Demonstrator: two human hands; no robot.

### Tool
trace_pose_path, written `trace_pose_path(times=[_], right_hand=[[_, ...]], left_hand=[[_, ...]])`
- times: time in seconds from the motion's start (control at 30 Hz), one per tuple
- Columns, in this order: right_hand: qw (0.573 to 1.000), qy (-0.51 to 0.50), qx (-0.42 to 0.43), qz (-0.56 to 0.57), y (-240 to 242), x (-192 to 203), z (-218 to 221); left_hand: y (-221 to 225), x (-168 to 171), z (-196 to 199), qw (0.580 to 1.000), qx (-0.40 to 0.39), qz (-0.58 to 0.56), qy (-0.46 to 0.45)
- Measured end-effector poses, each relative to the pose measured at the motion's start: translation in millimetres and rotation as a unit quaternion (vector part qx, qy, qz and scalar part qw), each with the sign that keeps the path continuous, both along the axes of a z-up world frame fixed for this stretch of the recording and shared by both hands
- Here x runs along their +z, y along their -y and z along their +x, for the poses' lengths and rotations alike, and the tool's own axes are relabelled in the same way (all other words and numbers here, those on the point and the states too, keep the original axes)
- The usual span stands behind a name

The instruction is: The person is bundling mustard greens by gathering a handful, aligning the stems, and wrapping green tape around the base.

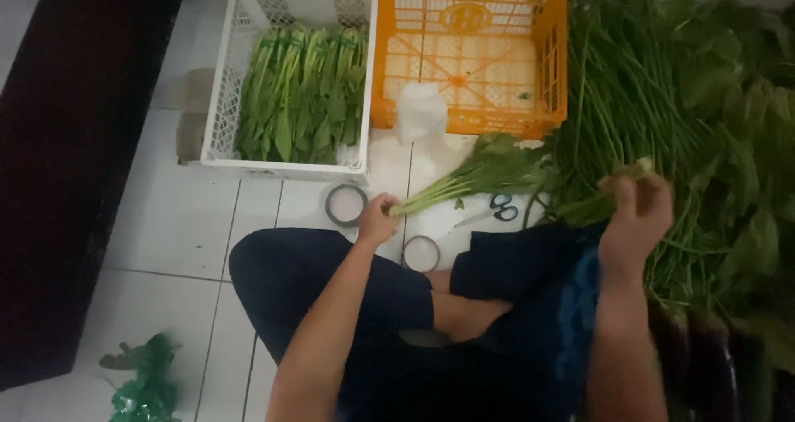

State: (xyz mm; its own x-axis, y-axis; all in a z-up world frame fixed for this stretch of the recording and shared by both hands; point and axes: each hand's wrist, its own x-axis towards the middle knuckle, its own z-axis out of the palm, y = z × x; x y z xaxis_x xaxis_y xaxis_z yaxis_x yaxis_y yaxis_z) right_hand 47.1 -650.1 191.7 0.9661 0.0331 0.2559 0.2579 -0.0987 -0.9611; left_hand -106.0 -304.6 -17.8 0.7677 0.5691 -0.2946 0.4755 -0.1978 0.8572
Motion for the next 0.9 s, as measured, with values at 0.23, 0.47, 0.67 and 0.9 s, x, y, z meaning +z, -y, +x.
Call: trace_pose_path(times=[0.23, 0.47, 0.67, 0.9], right_hand=[[0.980, 0.114, -0.006, -0.162, 16.7, -33.5, 21.3], [0.940, 0.233, 0.024, -0.250, -24.0, -14.5, 37.0], [0.902, 0.097, 0.210, -0.365, -84.1, -93.7, 32.6], [0.804, 0.273, 0.318, -0.421, -149.8, -170.4, 21.7]], left_hand=[[-0.2, -18.3, -12.8, 0.978, -0.057, 0.171, 0.107], [3.0, 5.3, -11.4, 0.973, -0.058, 0.205, 0.092], [4.9, 32.3, -15.3, 0.992, -0.074, 0.103, -0.021], [13.8, 46.2, -23.8, 0.994, -0.076, 0.076, 0.001]])
